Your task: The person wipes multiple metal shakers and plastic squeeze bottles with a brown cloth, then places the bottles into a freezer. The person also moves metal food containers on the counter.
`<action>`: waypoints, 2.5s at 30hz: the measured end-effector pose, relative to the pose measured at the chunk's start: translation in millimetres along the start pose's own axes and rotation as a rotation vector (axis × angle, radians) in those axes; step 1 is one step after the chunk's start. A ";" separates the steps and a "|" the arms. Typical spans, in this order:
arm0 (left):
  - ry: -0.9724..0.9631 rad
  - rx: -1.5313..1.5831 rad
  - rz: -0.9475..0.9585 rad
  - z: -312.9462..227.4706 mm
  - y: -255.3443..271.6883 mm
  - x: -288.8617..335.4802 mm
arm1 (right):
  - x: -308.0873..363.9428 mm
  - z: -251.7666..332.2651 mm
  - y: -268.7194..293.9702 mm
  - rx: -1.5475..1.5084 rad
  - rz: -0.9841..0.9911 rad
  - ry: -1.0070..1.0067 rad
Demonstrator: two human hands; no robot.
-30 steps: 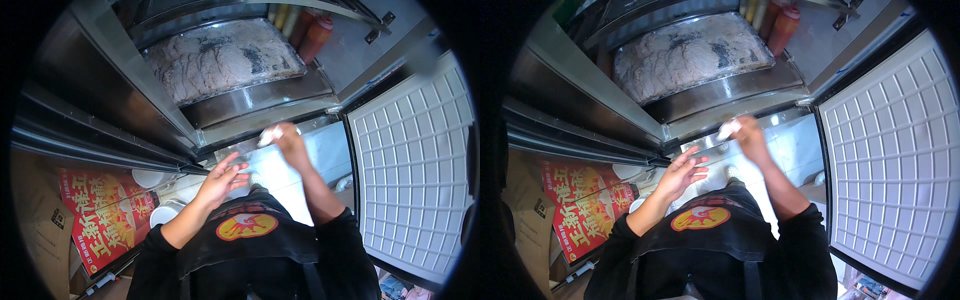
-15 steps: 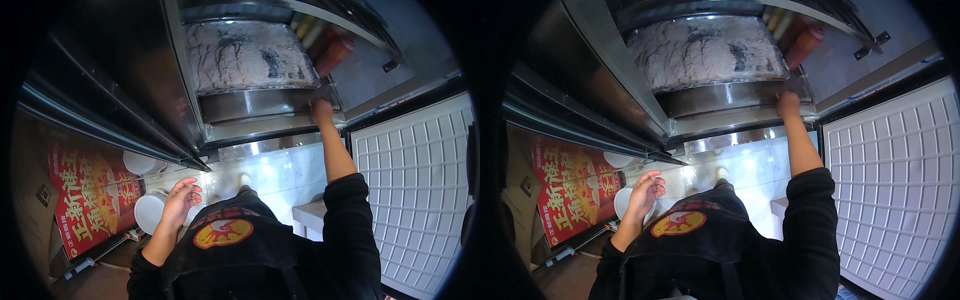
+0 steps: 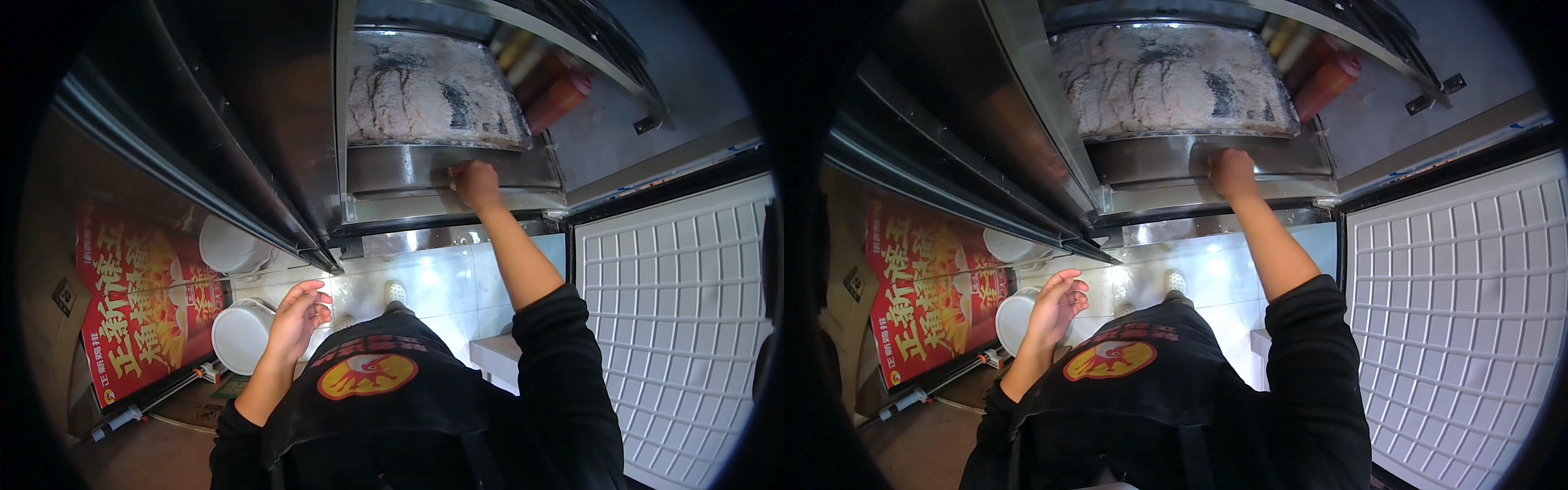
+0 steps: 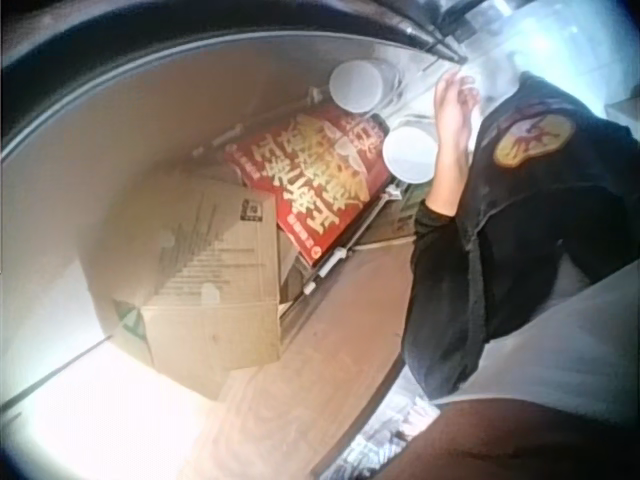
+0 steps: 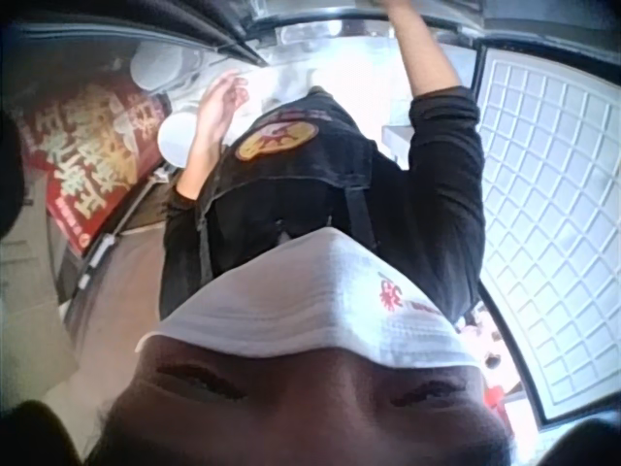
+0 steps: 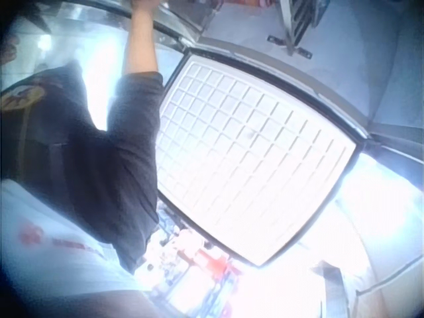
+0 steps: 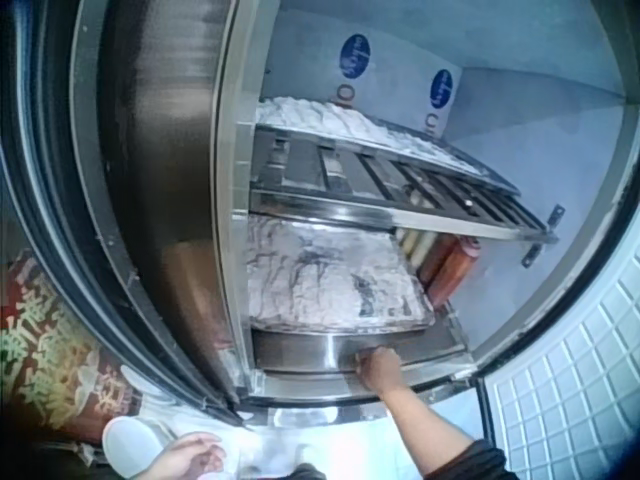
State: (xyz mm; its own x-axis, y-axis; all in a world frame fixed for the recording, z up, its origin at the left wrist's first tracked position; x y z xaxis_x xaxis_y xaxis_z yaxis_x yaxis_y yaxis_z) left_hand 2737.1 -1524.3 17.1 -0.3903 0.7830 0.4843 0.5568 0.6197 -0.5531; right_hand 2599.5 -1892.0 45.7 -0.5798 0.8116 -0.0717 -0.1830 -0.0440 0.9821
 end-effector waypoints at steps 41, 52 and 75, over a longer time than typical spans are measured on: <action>-0.180 0.091 -0.170 25.7 -35.1 23.3 | -36.6 133.9 -30.0 -0.246 0.552 1.073; -0.194 0.069 -0.164 22.5 -44.7 8.7 | -44.0 71.0 -14.6 -0.319 0.646 0.998; -0.116 -0.003 -0.046 9.7 -55.2 -15.2 | -37.2 -21.6 17.6 -0.268 0.690 0.671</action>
State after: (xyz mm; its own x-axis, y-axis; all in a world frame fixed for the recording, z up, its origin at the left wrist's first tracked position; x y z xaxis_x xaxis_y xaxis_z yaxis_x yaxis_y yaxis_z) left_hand 2705.1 -1569.9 33.7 -0.4975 0.7546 0.4279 0.5381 0.6554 -0.5301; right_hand 2600.8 -1935.6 61.9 -0.9400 0.0655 0.3347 0.2374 -0.5789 0.7801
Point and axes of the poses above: each hand's wrist, its own x-axis away from the middle knuckle, its own y-axis out of the back of the hand, z = x × y, the point moved 3 cm from there along -x, towards the middle knuckle, and after that the axes turned 7 degrees about -y, right-handed, at the moved point
